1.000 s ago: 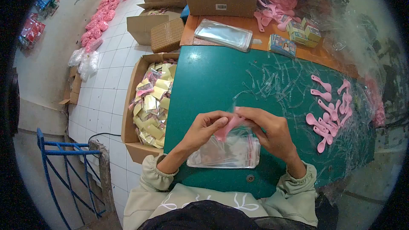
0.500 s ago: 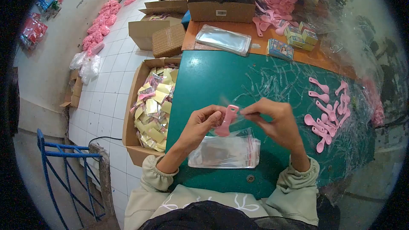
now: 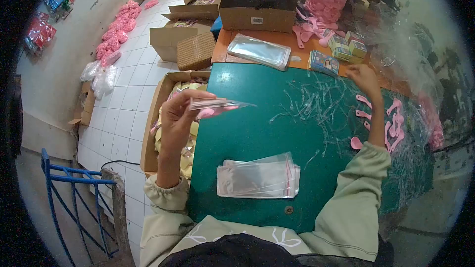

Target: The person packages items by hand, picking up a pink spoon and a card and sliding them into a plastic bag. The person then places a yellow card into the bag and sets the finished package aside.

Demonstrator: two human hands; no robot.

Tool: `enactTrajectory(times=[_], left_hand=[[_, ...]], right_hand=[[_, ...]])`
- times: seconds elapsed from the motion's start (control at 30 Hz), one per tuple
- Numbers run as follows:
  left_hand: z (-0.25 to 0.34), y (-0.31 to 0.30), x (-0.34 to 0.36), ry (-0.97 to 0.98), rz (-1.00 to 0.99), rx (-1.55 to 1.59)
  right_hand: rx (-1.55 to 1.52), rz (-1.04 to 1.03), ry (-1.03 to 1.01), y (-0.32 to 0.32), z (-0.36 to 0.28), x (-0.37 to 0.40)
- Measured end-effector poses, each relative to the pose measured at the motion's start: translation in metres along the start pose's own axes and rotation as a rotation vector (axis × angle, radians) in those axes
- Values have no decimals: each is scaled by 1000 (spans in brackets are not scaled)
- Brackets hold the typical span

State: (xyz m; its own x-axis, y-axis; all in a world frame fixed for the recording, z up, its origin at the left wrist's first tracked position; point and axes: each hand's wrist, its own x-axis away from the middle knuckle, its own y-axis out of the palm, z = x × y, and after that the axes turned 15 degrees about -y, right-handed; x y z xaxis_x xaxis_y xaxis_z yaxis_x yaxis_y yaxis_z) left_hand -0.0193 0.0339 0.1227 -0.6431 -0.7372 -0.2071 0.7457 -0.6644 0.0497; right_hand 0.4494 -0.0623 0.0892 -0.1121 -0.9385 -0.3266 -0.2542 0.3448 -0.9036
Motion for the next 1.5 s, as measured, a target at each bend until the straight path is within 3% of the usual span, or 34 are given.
enactTrajectory(times=[0.03, 0.07, 0.17, 0.23, 0.27, 0.37, 0.47, 0.57, 0.67, 0.73, 0.8, 0.87, 1.07, 1.17, 1.4, 1.5], left_hand=[[3, -4, -4, 37, 11, -83], [1, -2, -6, 34, 15, 23], [-7, 3, -10, 40, 17, 226], [-12, 5, -4, 52, 23, 213], [-12, 4, -4, 48, -27, 365], [-25, 0, 2, -15, -44, 369], [-31, 4, 4, -159, -47, 383], [-35, 9, 2, -232, -17, 335], [-36, 12, -1, -297, -43, 321], [-30, 16, -2, -348, -72, 300], [-33, 21, -4, -347, -112, 302], [-36, 28, -3, -349, -146, 309], [-44, 36, 3, -299, -170, 115], [-38, 38, 6, -334, -232, -9], [-25, 50, 12, -318, -338, -126], [-20, 48, 13, -322, -324, -247]], right_hand=[[14, -83, 49, 7, 3, -12], [30, -163, 99, 12, 4, -25], [189, 37, 227, 64, 47, -46], [107, -64, 383, 77, 59, -54], [59, -119, 461, 83, 57, -58], [-123, 226, 468, 98, 53, -49], [228, 359, 375, 105, 65, -47], [511, 358, 190, 89, 60, -43], [174, 401, -11, 56, 3, -42], [-448, 241, 60, 13, -97, -31], [-786, 275, -33, -7, -171, -12], [-963, 268, -95, -17, -204, 8], [-492, -31, -289, -48, -248, 29], [-313, -33, -445, -45, -250, 32], [-491, -482, -432, -22, -253, 32], [-579, -521, -429, 0, -241, 33]])
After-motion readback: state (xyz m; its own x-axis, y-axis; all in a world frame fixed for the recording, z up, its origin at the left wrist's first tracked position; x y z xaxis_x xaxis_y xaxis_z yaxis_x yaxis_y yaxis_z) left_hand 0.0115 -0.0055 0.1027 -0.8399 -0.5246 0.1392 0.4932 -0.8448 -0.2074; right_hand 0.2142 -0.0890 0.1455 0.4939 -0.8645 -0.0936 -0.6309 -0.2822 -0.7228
